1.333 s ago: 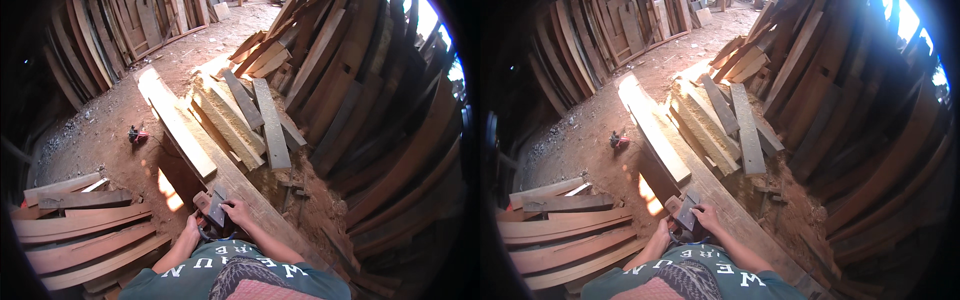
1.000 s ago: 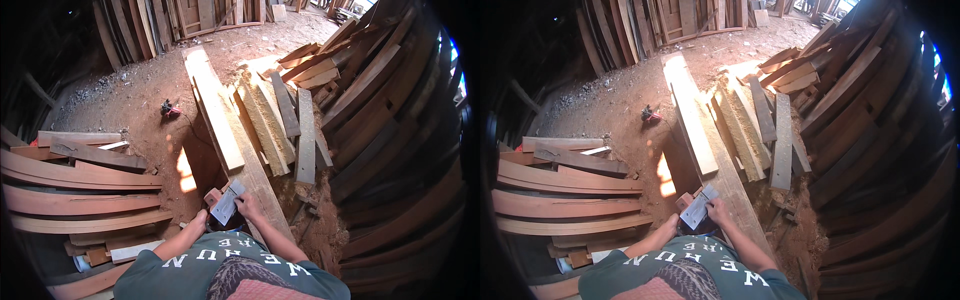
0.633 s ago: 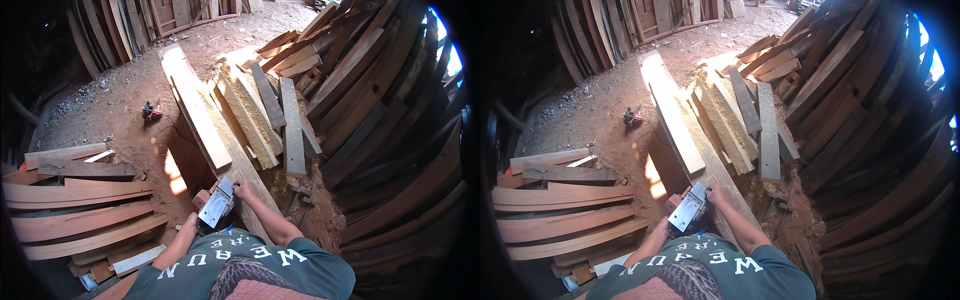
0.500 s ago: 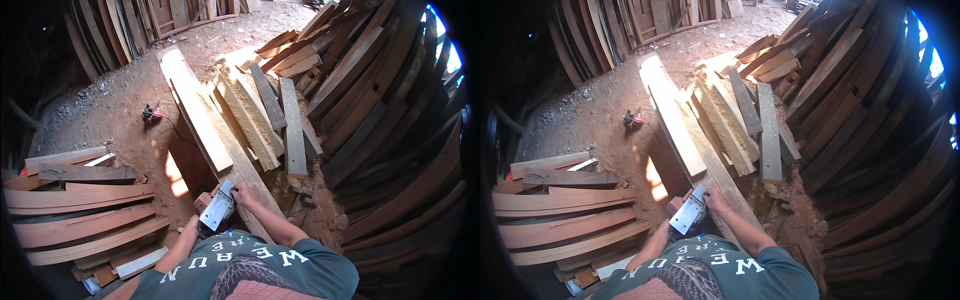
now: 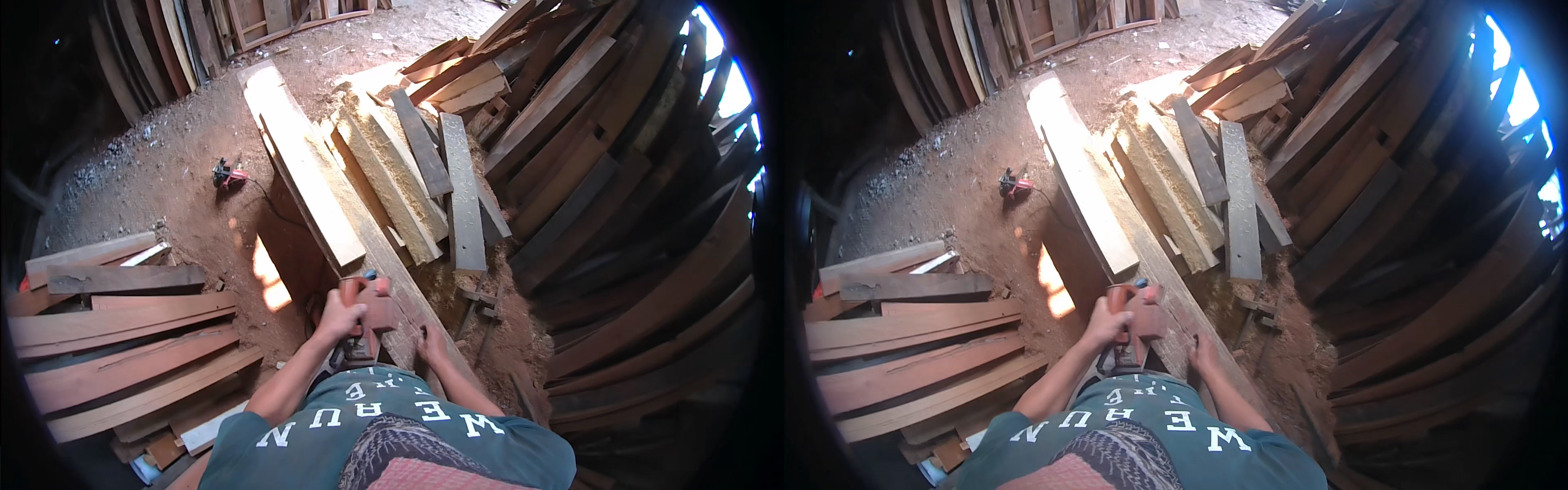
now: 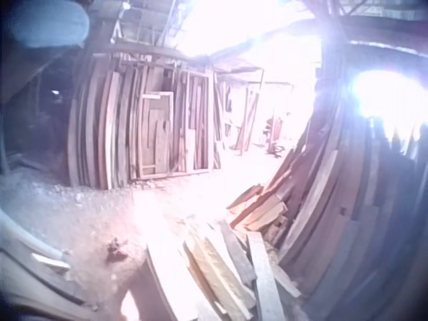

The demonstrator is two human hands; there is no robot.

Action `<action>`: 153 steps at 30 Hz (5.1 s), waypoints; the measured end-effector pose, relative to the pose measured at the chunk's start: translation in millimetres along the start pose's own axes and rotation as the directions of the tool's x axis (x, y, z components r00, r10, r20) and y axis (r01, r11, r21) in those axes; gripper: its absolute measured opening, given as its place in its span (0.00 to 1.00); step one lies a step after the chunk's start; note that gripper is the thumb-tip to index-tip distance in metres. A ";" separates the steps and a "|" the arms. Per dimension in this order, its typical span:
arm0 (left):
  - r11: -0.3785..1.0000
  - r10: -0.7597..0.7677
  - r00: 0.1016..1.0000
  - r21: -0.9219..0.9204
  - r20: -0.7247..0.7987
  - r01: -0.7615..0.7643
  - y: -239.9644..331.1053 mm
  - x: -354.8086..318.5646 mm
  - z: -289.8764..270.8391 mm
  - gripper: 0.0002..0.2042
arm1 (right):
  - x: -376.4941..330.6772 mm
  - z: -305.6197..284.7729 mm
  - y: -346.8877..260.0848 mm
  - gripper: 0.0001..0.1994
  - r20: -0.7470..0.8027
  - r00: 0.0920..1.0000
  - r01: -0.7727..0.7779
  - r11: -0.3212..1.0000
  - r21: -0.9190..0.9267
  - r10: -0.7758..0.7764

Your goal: The person uses a circular saw to cut a plank of wood, then switches to an electric planer to smooth the surface of the cut piece. The person handles the wood pieces by hand, moving them aside after processing.

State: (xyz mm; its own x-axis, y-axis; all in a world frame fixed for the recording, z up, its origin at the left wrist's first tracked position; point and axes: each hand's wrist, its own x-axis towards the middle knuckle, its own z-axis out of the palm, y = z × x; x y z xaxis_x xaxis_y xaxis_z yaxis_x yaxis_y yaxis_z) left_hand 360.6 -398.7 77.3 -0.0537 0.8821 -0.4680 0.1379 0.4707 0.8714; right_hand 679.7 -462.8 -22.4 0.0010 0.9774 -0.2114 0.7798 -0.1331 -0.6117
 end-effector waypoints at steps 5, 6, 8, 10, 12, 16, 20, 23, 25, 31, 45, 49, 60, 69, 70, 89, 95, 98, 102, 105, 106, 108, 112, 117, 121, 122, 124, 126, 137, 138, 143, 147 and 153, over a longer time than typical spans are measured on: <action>0.913 0.063 0.983 0.389 0.175 -0.128 28.2 -11.3 63.4 0.33 | -75.9 -13.3 53.6 0.15 -0.015 0.999 -0.038 0.993 -0.111 0.037; 0.896 0.060 0.979 0.421 0.195 -0.138 12.8 -9.3 67.2 0.33 | -79.0 -13.5 49.6 0.15 -0.063 0.998 -0.001 0.993 -0.119 -0.007; 0.883 0.037 0.977 0.452 0.208 -0.130 -8.0 -11.8 73.8 0.32 | -69.3 -30.7 6.7 0.15 -0.157 0.983 0.073 0.988 -0.137 -0.094; 0.884 0.015 0.975 0.453 0.221 -0.116 -15.0 -14.9 76.7 0.32 | -46.5 -41.5 -27.2 0.18 -0.023 0.999 -0.034 0.998 0.046 0.035; 0.889 0.043 0.968 0.432 0.248 -0.150 -18.4 -13.4 78.3 0.32 | -19.1 -46.0 -57.7 0.23 0.148 0.977 -0.191 0.938 0.289 0.154; 0.907 0.098 0.907 0.339 0.409 -0.251 -0.7 7.5 40.6 0.28 | 15.9 -16.7 -97.8 0.29 0.325 0.939 -0.312 0.690 0.654 0.116; 0.914 0.143 0.984 0.367 0.107 -0.173 -4.4 63.4 -8.2 0.19 | 37.9 4.0 -135.0 0.29 0.258 0.937 -0.348 0.696 0.629 0.236; 0.898 0.172 0.979 0.427 -0.108 -0.110 -3.3 111.4 -35.3 0.20 | 48.0 16.3 -143.6 0.19 0.267 0.882 -0.461 0.589 0.664 0.388; 0.891 0.147 0.950 0.455 -0.274 -0.007 21.9 150.0 -42.7 0.27 | 57.8 10.9 -145.5 0.14 0.303 0.842 -0.518 0.509 0.688 0.447; 0.758 0.032 0.847 0.565 -0.531 0.326 64.1 263.6 -47.7 0.56 | 74.6 -37.1 -153.5 0.15 0.123 0.890 -0.392 0.596 0.701 0.440; 0.103 0.141 0.954 0.962 -0.266 0.253 -2.0 204.0 -192.5 0.49 | 86.1 -107.2 -125.9 0.15 0.071 0.855 -0.408 0.582 0.703 0.514; 0.816 0.092 0.712 0.463 -0.696 0.347 32.9 242.3 -161.0 0.35 | 84.5 -120.5 -115.7 0.15 0.120 0.821 -0.470 0.542 0.697 0.558; 0.842 -0.116 0.723 0.318 -0.681 0.435 116.5 347.7 -34.8 0.58 | 60.5 -168.9 -87.4 0.21 0.113 0.874 -0.409 0.590 0.696 0.473; 0.866 0.097 0.917 0.487 -0.388 0.114 119.9 320.9 -13.5 0.55 | 91.9 -203.9 -97.1 0.21 0.002 0.869 -0.412 0.721 0.557 0.495; 0.860 0.122 0.909 0.500 -0.398 0.103 111.0 317.7 -1.4 0.54 | 97.1 -206.7 -91.7 0.22 0.027 0.885 -0.400 0.727 0.559 0.466; 0.657 0.204 0.863 0.718 -0.463 0.230 90.3 400.8 -59.5 0.50 | 140.2 -155.1 -195.8 0.18 0.223 0.913 -0.408 0.796 0.447 0.343; 0.654 0.263 0.817 0.717 -0.513 0.240 90.0 459.5 -104.9 0.50 | 156.3 -119.2 -203.1 0.20 0.207 0.960 -0.252 0.899 0.357 0.187; 0.669 0.296 0.814 0.717 -0.499 0.196 96.0 462.7 -109.0 0.48 | 173.6 -91.7 -193.5 0.17 0.264 0.956 -0.203 0.935 0.292 0.125; 0.726 0.301 0.867 0.685 -0.397 0.062 80.1 426.7 -146.9 0.40 | 184.1 -54.6 -189.1 0.14 0.241 0.970 -0.090 0.923 0.375 -0.003; 0.838 0.442 0.790 0.511 -0.426 -0.193 60.6 349.9 -158.0 0.30 | 195.4 -41.1 -198.7 0.13 0.229 0.972 -0.036 0.936 0.350 -0.049; 0.829 0.427 0.791 0.539 -0.439 -0.148 38.3 318.0 -159.6 0.27 | 202.6 -36.7 -205.1 0.12 0.238 0.969 -0.017 0.941 0.337 -0.068; 0.878 0.274 0.864 0.476 -0.423 -0.046 4.9 253.0 -156.2 0.24 | 220.4 -29.1 -224.4 0.10 0.250 0.966 0.001 0.962 0.272 -0.071; 0.862 -0.094 0.927 0.436 -0.362 0.258 -81.9 143.3 -160.3 0.22 | 270.7 -12.3 -263.7 0.10 0.257 0.963 0.022 0.970 0.240 -0.085; 0.767 -0.414 0.887 0.446 -0.205 0.461 -107.0 119.0 -186.9 0.25 | 353.3 2.6 -335.6 0.13 0.292 0.953 0.021 0.982 0.190 -0.077; 0.751 -0.465 0.881 0.486 -0.090 0.447 -102.3 189.8 -238.5 0.26 | 425.6 33.3 -383.2 0.14 0.299 0.951 0.023 0.985 0.171 -0.074; 0.785 -0.441 0.891 0.435 -0.107 0.441 -101.3 211.8 -256.7 0.26 | 443.9 39.5 -397.3 0.14 0.299 0.951 0.017 0.982 0.189 -0.074; 0.844 -0.395 0.908 0.334 -0.142 0.420 -91.6 264.6 -294.1 0.26 | 478.8 46.5 -429.8 0.14 0.309 0.949 -0.003 0.980 0.199 -0.060; 0.860 -0.407 0.886 0.234 -0.222 0.454 -59.0 299.5 -332.0 0.27 | 514.4 60.6 -449.8 0.15 0.296 0.950 0.036 0.979 0.203 -0.096; 0.869 -0.435 0.857 0.122 -0.275 0.480 -72.8 347.7 -442.6 0.27 | 717.0 133.7 -610.9 0.12 0.267 0.905 0.346 0.938 -0.013 -0.330; 0.873 -0.423 0.867 0.139 -0.262 0.467 -65.4 353.6 -444.8 0.27 | 746.9 154.2 -607.7 0.11 0.027 0.815 0.577 0.815 0.058 -0.579; 0.905 -0.244 0.942 0.296 -0.232 0.307 -3.3 399.6 -438.9 0.25 | 828.2 163.5 -678.6 0.06 0.008 0.819 0.508 0.731 0.455 -0.573; 0.968 -0.009 0.968 0.239 -0.250 0.071 50.5 455.0 -421.3 0.22 | 841.8 166.3 -652.7 0.10 -0.020 0.784 0.599 0.748 0.285 -0.621; 0.879 0.353 0.890 0.429 -0.289 -0.209 143.2 494.3 -384.2 0.21 | 692.4 129.4 -554.4 0.13 0.199 0.886 0.404 0.907 0.117 -0.420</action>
State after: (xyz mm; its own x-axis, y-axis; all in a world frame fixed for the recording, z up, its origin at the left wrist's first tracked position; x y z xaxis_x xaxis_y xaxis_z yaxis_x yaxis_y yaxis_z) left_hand -26.2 111.6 27.3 -0.2853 0.9562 -0.0660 0.5568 0.2214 0.8006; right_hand 167.1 266.5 71.6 -0.4510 0.8887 -0.0821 0.6345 0.2546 -0.7298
